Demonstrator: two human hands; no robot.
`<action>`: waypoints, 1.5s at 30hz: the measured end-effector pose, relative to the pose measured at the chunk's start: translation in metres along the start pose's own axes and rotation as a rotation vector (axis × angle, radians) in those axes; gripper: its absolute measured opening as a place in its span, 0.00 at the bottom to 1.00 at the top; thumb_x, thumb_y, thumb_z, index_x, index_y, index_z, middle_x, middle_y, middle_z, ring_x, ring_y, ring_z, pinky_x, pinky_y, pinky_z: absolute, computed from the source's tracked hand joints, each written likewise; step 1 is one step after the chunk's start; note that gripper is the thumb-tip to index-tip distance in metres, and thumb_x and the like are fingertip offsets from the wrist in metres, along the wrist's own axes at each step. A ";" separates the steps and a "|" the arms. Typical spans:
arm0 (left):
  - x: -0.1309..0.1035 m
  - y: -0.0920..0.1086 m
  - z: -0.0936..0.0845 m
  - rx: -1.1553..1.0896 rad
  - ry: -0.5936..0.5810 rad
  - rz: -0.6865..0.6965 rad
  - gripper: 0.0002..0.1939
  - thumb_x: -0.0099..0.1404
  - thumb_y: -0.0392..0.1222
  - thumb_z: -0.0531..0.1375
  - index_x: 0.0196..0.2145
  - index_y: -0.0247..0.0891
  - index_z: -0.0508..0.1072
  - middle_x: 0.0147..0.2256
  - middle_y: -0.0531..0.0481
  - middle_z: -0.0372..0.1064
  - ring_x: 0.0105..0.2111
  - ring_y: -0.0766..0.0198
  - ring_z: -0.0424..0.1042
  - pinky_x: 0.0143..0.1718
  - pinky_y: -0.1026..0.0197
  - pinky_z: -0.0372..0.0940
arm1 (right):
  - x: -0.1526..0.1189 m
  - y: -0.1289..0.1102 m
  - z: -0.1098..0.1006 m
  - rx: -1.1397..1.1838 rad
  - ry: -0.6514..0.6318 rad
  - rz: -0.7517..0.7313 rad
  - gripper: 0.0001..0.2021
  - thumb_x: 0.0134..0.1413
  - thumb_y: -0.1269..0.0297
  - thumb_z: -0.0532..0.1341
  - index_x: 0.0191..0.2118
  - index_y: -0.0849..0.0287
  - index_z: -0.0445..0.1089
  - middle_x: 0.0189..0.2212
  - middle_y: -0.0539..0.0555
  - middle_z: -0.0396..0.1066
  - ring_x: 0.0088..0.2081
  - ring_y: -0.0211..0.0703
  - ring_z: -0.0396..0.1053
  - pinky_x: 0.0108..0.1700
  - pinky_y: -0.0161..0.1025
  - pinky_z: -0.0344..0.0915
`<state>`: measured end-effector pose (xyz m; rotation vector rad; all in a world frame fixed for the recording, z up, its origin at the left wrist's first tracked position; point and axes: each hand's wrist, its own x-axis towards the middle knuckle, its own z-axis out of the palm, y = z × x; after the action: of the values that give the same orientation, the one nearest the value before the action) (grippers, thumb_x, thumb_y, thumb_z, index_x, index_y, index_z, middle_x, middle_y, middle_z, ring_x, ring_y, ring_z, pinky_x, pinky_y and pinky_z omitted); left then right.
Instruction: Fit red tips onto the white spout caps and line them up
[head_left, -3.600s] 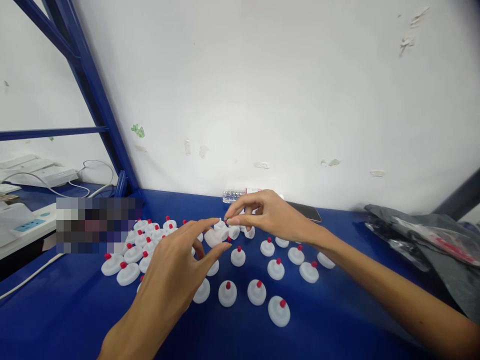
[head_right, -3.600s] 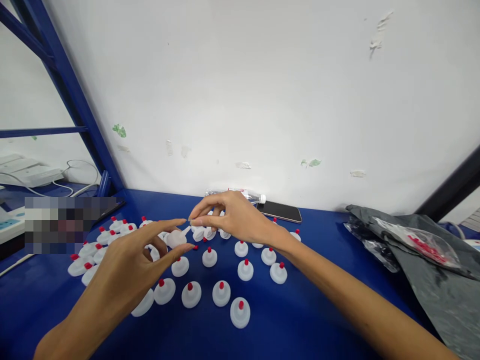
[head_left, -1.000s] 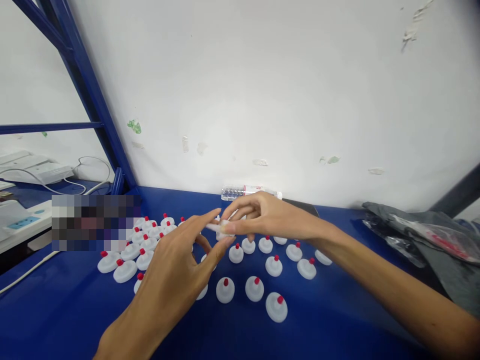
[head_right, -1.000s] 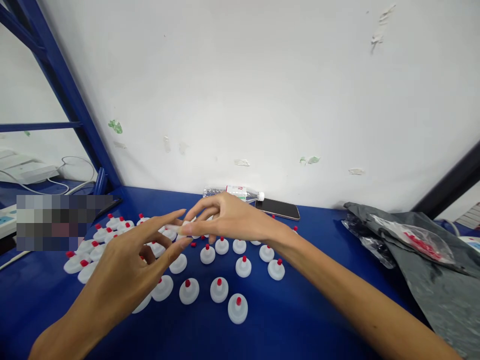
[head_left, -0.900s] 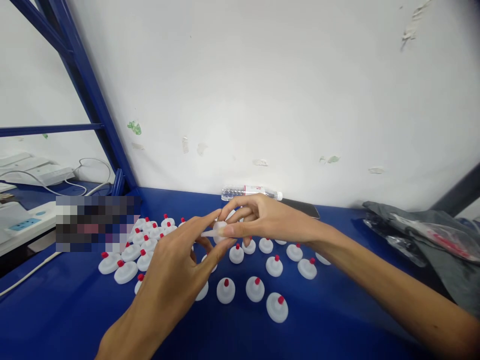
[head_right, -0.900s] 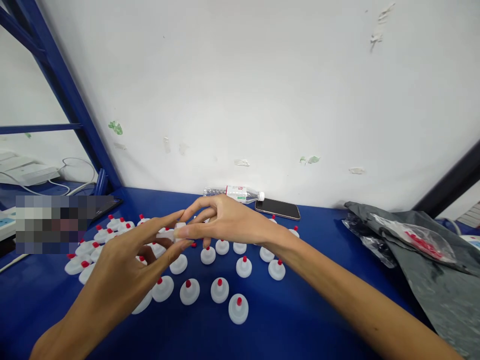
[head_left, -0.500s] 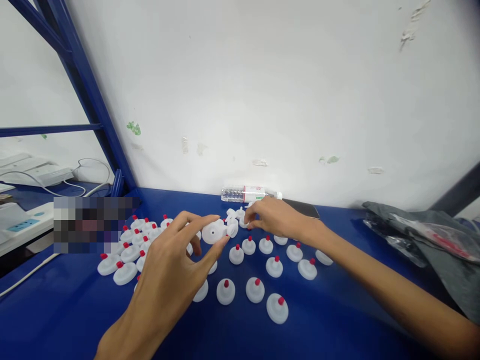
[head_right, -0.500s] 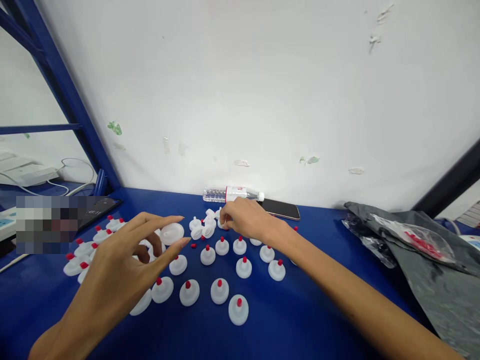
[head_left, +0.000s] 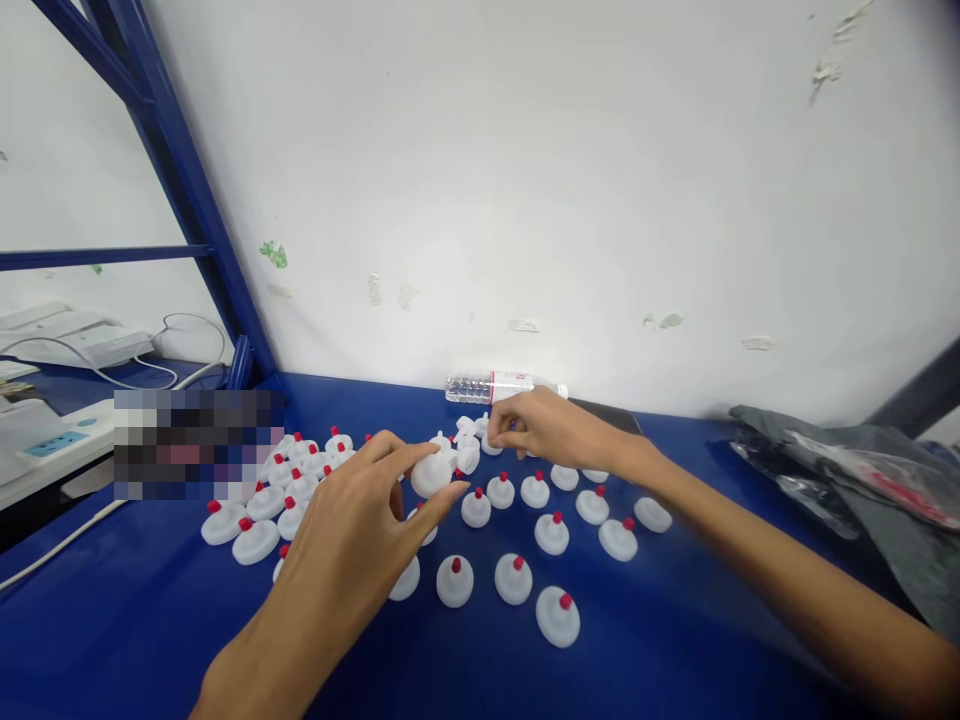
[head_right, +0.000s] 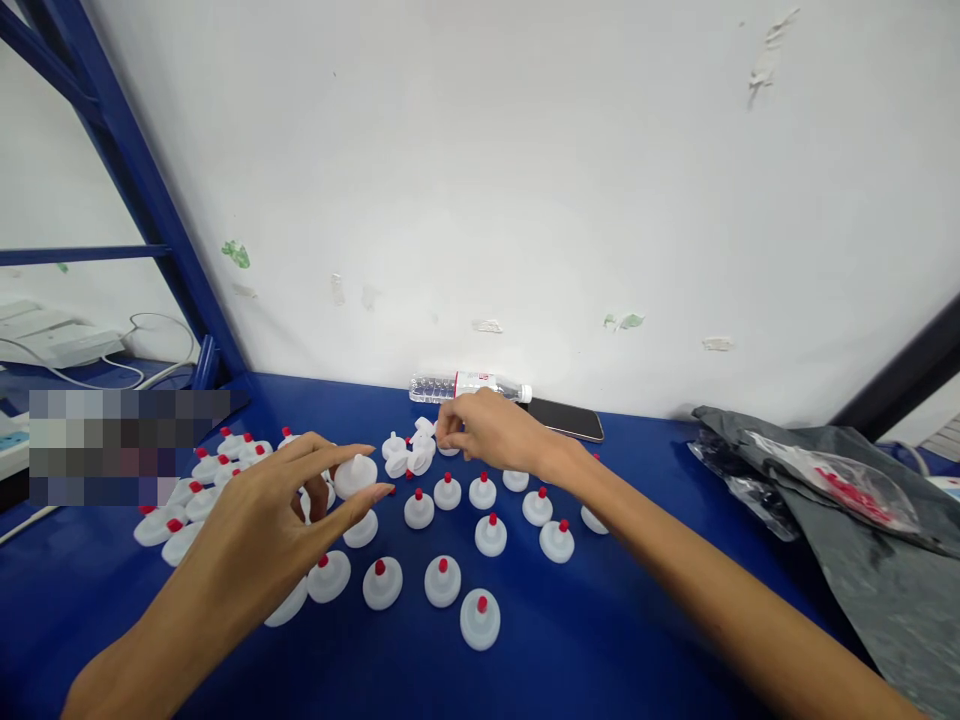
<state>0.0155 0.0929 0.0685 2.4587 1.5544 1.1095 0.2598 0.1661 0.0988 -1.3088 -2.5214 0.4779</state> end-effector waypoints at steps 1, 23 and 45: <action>0.000 0.000 0.000 -0.001 -0.002 0.001 0.17 0.69 0.56 0.62 0.47 0.44 0.79 0.28 0.57 0.64 0.21 0.67 0.66 0.27 0.61 0.61 | -0.002 -0.006 -0.005 0.098 0.021 -0.023 0.07 0.65 0.64 0.62 0.44 0.58 0.76 0.35 0.51 0.79 0.28 0.37 0.74 0.31 0.35 0.64; -0.001 0.008 -0.006 -0.062 -0.019 -0.029 0.19 0.66 0.59 0.63 0.48 0.47 0.79 0.27 0.57 0.71 0.20 0.66 0.67 0.25 0.61 0.61 | -0.015 -0.058 -0.010 0.426 0.202 -0.183 0.05 0.58 0.62 0.68 0.39 0.54 0.81 0.32 0.48 0.79 0.30 0.35 0.72 0.30 0.33 0.64; 0.001 0.007 -0.008 -0.033 -0.039 -0.001 0.14 0.73 0.46 0.55 0.38 0.43 0.79 0.28 0.55 0.73 0.23 0.65 0.68 0.26 0.60 0.58 | -0.005 -0.006 -0.013 -0.160 0.107 0.317 0.11 0.58 0.53 0.66 0.35 0.54 0.80 0.32 0.53 0.80 0.29 0.43 0.73 0.31 0.40 0.61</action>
<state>0.0165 0.0872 0.0778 2.4433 1.5141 1.0714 0.2630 0.1610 0.1130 -1.7570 -2.3133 0.2616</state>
